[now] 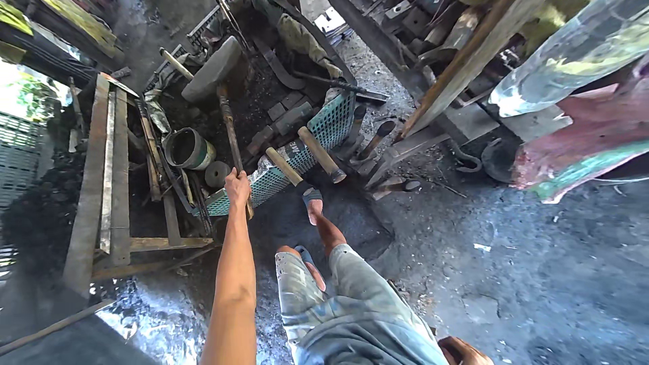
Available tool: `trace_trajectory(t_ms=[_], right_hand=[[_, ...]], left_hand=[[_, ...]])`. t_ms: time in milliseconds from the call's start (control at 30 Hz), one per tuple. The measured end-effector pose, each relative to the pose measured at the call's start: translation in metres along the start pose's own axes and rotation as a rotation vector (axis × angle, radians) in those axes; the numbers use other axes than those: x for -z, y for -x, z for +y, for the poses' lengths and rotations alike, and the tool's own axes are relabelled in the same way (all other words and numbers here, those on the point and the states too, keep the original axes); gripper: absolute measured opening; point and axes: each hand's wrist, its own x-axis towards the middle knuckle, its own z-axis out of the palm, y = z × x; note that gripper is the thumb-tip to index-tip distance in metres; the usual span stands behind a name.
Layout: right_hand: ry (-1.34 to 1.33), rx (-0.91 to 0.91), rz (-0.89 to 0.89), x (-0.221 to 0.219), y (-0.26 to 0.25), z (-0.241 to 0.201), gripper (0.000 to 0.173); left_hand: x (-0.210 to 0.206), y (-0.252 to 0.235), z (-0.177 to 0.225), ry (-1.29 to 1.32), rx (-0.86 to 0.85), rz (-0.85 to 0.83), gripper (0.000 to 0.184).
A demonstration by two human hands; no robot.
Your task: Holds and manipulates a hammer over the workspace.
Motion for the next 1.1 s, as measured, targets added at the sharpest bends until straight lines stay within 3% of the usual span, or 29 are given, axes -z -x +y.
trace_trajectory(t_ms=[200,600,1100], right_hand=[[0.02,-0.016,0.001,0.002,0.001,-0.005,0.035],[0.019,-0.021,0.022,0.002,0.001,-0.006,0.034],[0.032,-0.009,0.014,0.004,0.001,-0.006,0.033]], left_hand=[[0.014,-0.008,0.007,-0.026,0.003,-0.042,0.048],[-0.008,-0.016,0.001,-0.108,-0.062,0.019,0.045],[-0.004,-0.021,-0.004,-0.131,-0.058,0.048,0.048]])
